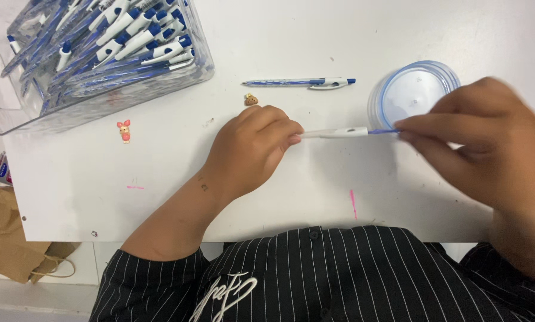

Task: The person assembles blue ballpoint pens by inserting ink refills into clear plastic pen bodies and then attaching blue caps. The person handles the refills, pen bodies, and caps one at a time, placing the completed pens into a clear plastic container.

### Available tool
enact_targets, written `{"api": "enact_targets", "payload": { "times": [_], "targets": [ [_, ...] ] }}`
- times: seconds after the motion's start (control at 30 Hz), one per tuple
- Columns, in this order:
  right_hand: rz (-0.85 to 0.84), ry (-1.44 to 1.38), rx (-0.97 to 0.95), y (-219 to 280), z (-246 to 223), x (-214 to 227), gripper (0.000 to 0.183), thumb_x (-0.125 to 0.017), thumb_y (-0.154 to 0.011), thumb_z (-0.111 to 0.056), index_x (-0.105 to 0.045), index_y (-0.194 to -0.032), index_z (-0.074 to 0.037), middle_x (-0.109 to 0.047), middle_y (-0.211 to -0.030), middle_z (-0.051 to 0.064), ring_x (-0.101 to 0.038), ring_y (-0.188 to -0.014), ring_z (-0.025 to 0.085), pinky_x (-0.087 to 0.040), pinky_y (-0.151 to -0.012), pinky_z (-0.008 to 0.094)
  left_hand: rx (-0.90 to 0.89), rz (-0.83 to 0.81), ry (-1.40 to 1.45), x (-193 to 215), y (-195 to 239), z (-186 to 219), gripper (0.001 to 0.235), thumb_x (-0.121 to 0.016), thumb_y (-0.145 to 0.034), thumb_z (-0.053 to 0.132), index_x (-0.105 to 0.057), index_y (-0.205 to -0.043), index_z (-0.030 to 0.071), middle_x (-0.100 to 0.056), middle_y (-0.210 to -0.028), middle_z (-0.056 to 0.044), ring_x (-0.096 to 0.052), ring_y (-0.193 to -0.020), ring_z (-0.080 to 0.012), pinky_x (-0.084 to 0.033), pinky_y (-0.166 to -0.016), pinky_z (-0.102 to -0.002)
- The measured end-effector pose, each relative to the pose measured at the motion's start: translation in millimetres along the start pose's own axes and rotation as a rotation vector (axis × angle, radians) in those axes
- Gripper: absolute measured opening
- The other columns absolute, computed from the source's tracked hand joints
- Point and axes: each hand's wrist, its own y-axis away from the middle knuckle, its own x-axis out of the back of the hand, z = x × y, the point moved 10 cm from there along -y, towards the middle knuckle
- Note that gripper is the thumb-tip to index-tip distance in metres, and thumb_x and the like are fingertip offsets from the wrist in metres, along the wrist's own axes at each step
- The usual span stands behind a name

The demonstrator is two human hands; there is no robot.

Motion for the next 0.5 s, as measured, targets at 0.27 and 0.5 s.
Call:
{"api": "enact_targets", "payload": {
  "times": [0.27,0.5],
  "targets": [
    [-0.093,-0.197,0.219,-39.1,-46.9,-19.9,0.073,-0.066,-0.099,-0.037,-0.039,-0.160,-0.007,-0.066,-0.135,0.017,-0.062,-0.115,0.032,-0.049,-0.102,0.044,0.157,-0.075,0.296,-12.5,-1.6,-9.3,0.011,-0.061,-0.102,0.010,-0.068,-0.110,0.007,-0.064,-0.102,-0.006,-0.064,-0.091,-0.0215,-0.052,-0.078,-0.034],
    [0.053,-0.641,-0.101,-77.4,9.9,-4.8,0.067,-0.037,-0.104,-0.047,-0.034,-0.156,-0.005,-0.043,-0.155,0.022,-0.048,-0.136,0.030,-0.045,-0.104,0.037,0.149,-0.015,0.403,-1.7,-5.0,-19.0,0.012,-0.056,-0.105,0.016,-0.067,-0.110,0.012,-0.071,-0.096,0.001,-0.065,-0.088,-0.0202,-0.044,-0.091,-0.036]
  ]
}}
